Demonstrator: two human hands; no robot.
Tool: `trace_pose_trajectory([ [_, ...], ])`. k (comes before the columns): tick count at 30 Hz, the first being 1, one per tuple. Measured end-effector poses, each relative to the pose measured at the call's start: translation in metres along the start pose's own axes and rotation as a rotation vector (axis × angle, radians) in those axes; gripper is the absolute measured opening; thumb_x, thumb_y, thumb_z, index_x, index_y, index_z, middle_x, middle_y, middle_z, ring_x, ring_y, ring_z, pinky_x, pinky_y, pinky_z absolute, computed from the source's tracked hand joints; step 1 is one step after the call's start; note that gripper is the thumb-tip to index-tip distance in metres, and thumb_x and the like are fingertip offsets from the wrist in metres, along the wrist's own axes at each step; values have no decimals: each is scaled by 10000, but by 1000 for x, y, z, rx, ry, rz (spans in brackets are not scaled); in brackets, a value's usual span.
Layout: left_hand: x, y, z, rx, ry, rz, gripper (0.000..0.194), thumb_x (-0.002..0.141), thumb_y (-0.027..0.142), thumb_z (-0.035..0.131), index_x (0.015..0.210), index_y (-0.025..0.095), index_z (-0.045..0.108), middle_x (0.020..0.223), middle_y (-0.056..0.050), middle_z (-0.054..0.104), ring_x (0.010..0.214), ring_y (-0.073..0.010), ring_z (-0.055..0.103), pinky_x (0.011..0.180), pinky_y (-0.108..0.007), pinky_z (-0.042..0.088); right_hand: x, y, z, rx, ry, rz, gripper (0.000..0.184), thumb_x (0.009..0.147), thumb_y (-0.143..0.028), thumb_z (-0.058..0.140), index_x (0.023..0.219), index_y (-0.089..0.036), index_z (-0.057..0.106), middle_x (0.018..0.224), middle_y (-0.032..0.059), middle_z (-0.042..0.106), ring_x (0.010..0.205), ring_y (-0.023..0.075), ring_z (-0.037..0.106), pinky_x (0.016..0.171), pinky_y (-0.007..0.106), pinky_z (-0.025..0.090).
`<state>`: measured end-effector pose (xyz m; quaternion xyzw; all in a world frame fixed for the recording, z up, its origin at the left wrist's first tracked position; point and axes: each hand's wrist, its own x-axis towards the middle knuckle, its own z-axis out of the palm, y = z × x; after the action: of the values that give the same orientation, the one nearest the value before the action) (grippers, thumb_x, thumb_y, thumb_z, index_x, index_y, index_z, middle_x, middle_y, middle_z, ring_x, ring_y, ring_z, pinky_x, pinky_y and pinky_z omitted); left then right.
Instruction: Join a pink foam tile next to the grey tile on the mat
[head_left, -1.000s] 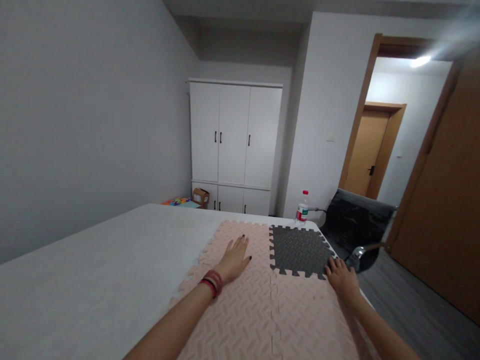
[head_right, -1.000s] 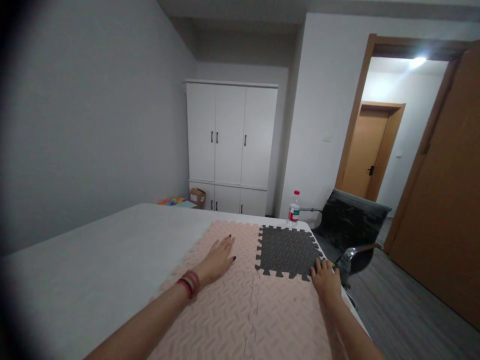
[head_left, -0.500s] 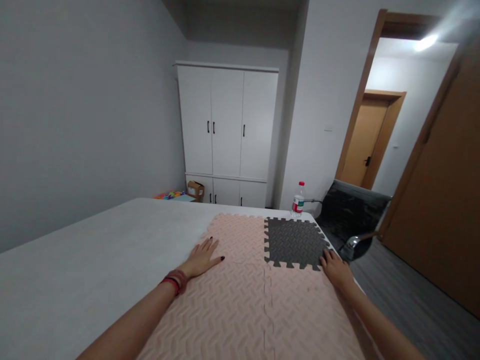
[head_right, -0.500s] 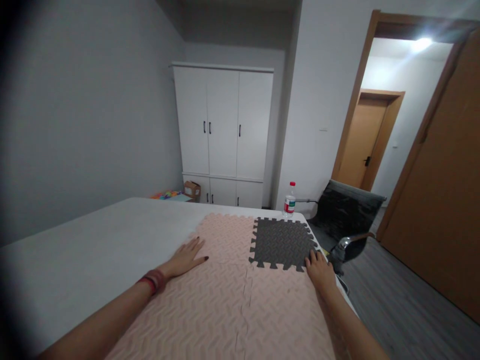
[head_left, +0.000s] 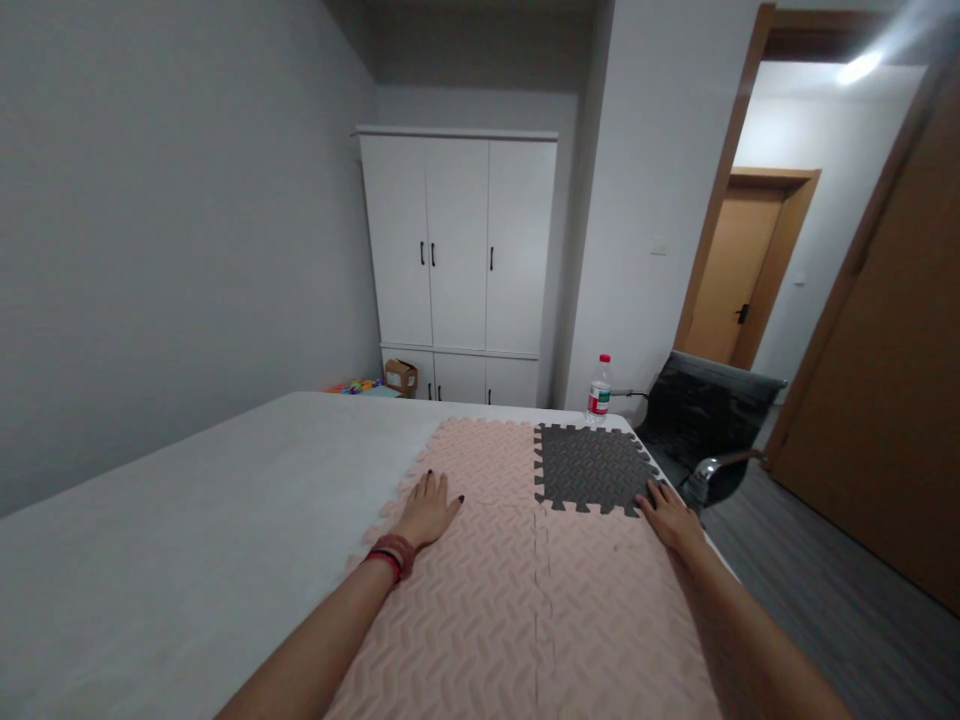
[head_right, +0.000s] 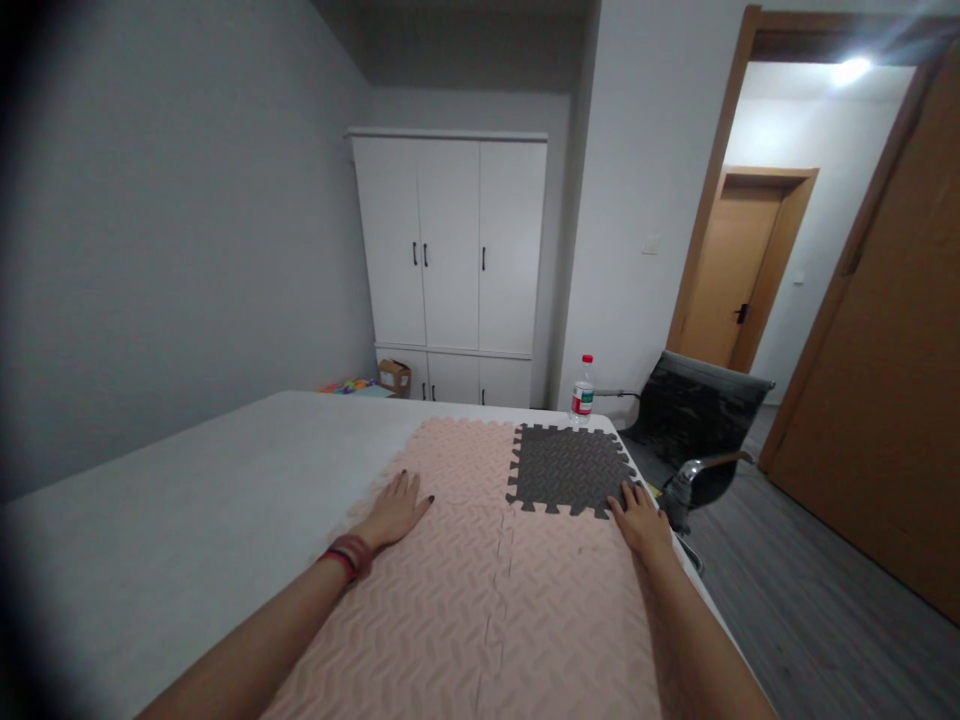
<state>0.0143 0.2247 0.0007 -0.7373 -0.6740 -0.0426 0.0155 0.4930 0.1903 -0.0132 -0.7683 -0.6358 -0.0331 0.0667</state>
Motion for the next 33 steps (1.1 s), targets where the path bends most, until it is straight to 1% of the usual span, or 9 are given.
trace_pose_trajectory([
  [7, -3, 11, -5, 20, -23, -63, 747, 839, 624, 274, 1380, 108, 247, 1454, -186, 245, 1343, -306, 202, 1067, -489, 203, 2, 2, 0, 43, -23, 81, 680, 855, -579, 204, 1405, -180, 240, 1452, 128, 269, 1325, 254, 238, 994, 475, 276],
  [12, -12, 29, -28, 45, 50, -81, 537, 845, 509, 450, 1271, 185, 410, 1361, -108, 396, 1232, -279, 382, 1017, -544, 287, -23, -27, -22, 29, 91, 56, 533, 894, -370, 247, 1360, -122, 320, 1406, 169, 335, 1324, 272, 212, 1016, 511, 190],
  [17, -24, 83, -44, 9, 132, 196, 479, 847, 396, 508, 1273, 202, 408, 1393, -90, 350, 1263, -283, 333, 1044, -561, 238, -54, -84, -39, 53, 164, -103, 517, 847, -187, 327, 1356, -97, 312, 1428, 178, 297, 1337, 262, 175, 1049, 497, 102],
  [20, -38, 123, -35, -54, 102, 414, 486, 865, 424, 464, 1294, 209, 385, 1389, -85, 370, 1255, -265, 357, 1041, -536, 261, -71, -118, -48, 104, 126, -249, 517, 851, -266, 373, 1356, -164, 336, 1428, 124, 326, 1328, 239, 223, 1051, 460, 164],
  [23, -50, 147, -21, -101, 59, 492, 512, 893, 447, 370, 1338, 198, 323, 1425, -93, 333, 1299, -258, 303, 1055, -521, 242, -92, -135, -63, 156, 63, -383, 524, 859, -369, 380, 1352, -193, 357, 1422, 92, 350, 1319, 210, 260, 1048, 403, 230],
  [25, -54, 151, -15, -121, 42, 486, 531, 906, 440, 291, 1371, 184, 269, 1459, -99, 280, 1341, -247, 224, 1077, -503, 201, -109, -128, -75, 215, 10, -452, 538, 865, -415, 365, 1353, -188, 362, 1424, 85, 349, 1312, 181, 283, 1051, 346, 253],
  [28, -53, 148, -11, -146, 9, 474, 559, 895, 429, 250, 1390, 171, 239, 1478, -96, 236, 1360, -233, 176, 1092, -475, 171, -142, -89, -90, 418, -90, -452, 589, 854, -481, 360, 1363, -186, 345, 1449, 85, 298, 1317, 169, 277, 1078, 334, 231],
  [30, -51, 147, -11, -166, -12, 466, 573, 887, 429, 256, 1392, 161, 233, 1483, -100, 219, 1363, -235, 168, 1096, -479, 150, -168, -47, -92, 543, -102, -322, 612, 834, -519, 372, 1356, -199, 357, 1453, 81, 289, 1328, 184, 257, 1095, 377, 199],
  [33, -47, 146, -15, -207, -50, 463, 594, 883, 452, 288, 1391, 151, 223, 1487, -107, 205, 1366, -242, 150, 1099, -502, 109, -213, 21, -79, 638, -4, -59, 646, 796, -556, 392, 1304, -158, 428, 1426, 115, 335, 1318, 218, 281, 1097, 399, 192],
])
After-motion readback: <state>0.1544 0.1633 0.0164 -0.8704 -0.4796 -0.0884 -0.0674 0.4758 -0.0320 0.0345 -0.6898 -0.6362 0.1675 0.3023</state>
